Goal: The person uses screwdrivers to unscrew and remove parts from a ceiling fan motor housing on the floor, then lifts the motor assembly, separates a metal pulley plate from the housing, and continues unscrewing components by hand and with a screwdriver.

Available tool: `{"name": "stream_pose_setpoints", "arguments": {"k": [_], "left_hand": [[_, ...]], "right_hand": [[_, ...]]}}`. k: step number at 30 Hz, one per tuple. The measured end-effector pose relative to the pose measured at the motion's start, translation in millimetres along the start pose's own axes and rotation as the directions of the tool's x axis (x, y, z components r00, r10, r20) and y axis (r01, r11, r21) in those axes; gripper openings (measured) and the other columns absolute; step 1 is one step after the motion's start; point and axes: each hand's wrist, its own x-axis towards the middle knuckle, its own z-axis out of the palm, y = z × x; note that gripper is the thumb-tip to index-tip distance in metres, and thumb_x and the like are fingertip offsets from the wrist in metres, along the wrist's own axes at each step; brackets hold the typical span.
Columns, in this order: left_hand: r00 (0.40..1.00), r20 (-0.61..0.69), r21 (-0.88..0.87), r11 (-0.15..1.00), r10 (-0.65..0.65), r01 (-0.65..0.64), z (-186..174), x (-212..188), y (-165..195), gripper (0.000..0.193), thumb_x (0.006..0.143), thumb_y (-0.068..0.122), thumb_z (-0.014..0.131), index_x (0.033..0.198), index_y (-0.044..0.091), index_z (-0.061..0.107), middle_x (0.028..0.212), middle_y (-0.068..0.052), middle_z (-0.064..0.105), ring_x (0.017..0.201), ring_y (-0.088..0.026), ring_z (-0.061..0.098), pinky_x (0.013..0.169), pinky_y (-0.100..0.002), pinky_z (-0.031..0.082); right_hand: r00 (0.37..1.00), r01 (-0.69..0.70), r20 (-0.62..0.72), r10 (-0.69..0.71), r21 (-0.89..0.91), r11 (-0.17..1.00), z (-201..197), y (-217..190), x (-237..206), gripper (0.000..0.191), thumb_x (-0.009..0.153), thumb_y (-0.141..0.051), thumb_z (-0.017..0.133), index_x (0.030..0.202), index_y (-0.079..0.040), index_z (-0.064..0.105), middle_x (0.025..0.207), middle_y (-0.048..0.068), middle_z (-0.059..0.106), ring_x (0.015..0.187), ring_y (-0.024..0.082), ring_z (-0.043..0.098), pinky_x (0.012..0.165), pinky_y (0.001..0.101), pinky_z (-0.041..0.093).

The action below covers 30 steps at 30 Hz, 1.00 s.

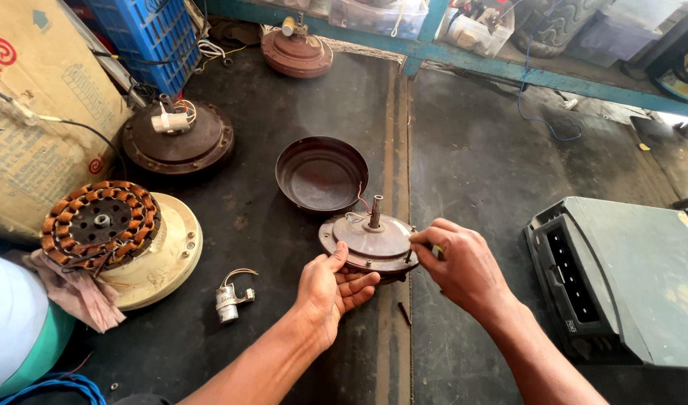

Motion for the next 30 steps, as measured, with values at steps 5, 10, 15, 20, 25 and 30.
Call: {"name": "stream_pose_setpoints", "arguments": {"k": [5,10,15,20,25,30], "left_hand": [[1.0,-0.001,0.006,1.0,0.0,0.0,-0.3,1.0,0.8,0.037,0.102,0.04,0.051,0.107,0.004,0.056,0.093,-0.013,0.072,0.077,-0.02,0.074,0.064,-0.033,0.06],[1.0,0.0,0.005,1.0,0.0,0.0,-2.3,2.0,-0.8,0.036,0.102,0.04,0.052,0.106,0.004,0.056,0.094,-0.013,0.073,0.076,-0.02,0.075,0.063,-0.033,0.059],[1.0,0.003,0.01,1.0,0.0,0.0,-4.2,2.7,-1.6,0.036,0.102,0.04,0.052,0.106,0.004,0.056,0.093,-0.012,0.072,0.076,-0.019,0.074,0.063,-0.032,0.059],[1.0,-0.003,0.007,1.0,-0.003,0.003,-3.2,3.4,-1.5,0.037,0.102,0.04,0.052,0.106,0.004,0.056,0.093,-0.012,0.071,0.076,-0.019,0.074,0.063,-0.032,0.06],[1.0,0.006,0.014,1.0,0.001,-0.001,-2.6,1.9,-1.0,0.036,0.102,0.04,0.052,0.106,0.004,0.056,0.093,-0.012,0.071,0.075,-0.019,0.074,0.063,-0.032,0.06],[1.0,-0.011,0.023,1.0,-0.01,0.01,-1.8,0.2,-0.8,0.036,0.102,0.04,0.052,0.106,0.004,0.056,0.092,-0.011,0.07,0.075,-0.019,0.074,0.063,-0.032,0.06]], "right_hand": [[0.993,-0.021,0.111,0.025,-0.042,0.999,2.3,-1.2,-3.5,0.017,0.084,-0.016,0.073,0.095,-0.006,0.079,0.087,0.009,0.072,0.077,0.028,0.071,0.07,0.04,0.054],[0.993,-0.006,0.121,0.008,-0.023,1.0,1.3,-4.5,-5.7,0.016,0.085,-0.014,0.071,0.096,-0.006,0.079,0.089,0.008,0.072,0.079,0.027,0.071,0.071,0.0398,0.054],[0.981,-0.1,0.164,0.103,-0.029,0.995,-0.8,-8.2,-3.1,0.017,0.083,-0.016,0.073,0.095,-0.006,0.079,0.089,0.007,0.072,0.077,0.025,0.071,0.071,0.0392,0.054],[0.978,-0.1,0.18,0.105,-0.033,0.994,-2.7,-9.3,-1.7,0.017,0.083,-0.016,0.073,0.095,-0.005,0.079,0.088,0.007,0.072,0.078,0.024,0.072,0.071,0.0389,0.054],[0.984,-0.024,0.176,0.031,-0.042,0.999,-4.8,-9.7,-2.4,0.018,0.081,-0.016,0.074,0.093,-0.005,0.079,0.088,0.008,0.072,0.08,0.027,0.071,0.073,0.0402,0.053],[0.968,-0.067,0.235,0.089,-0.1,0.993,-6.9,-11.9,0.5,0.017,0.081,-0.016,0.074,0.093,-0.007,0.08,0.086,0.008,0.071,0.08,0.027,0.069,0.074,0.0398,0.053]]}}
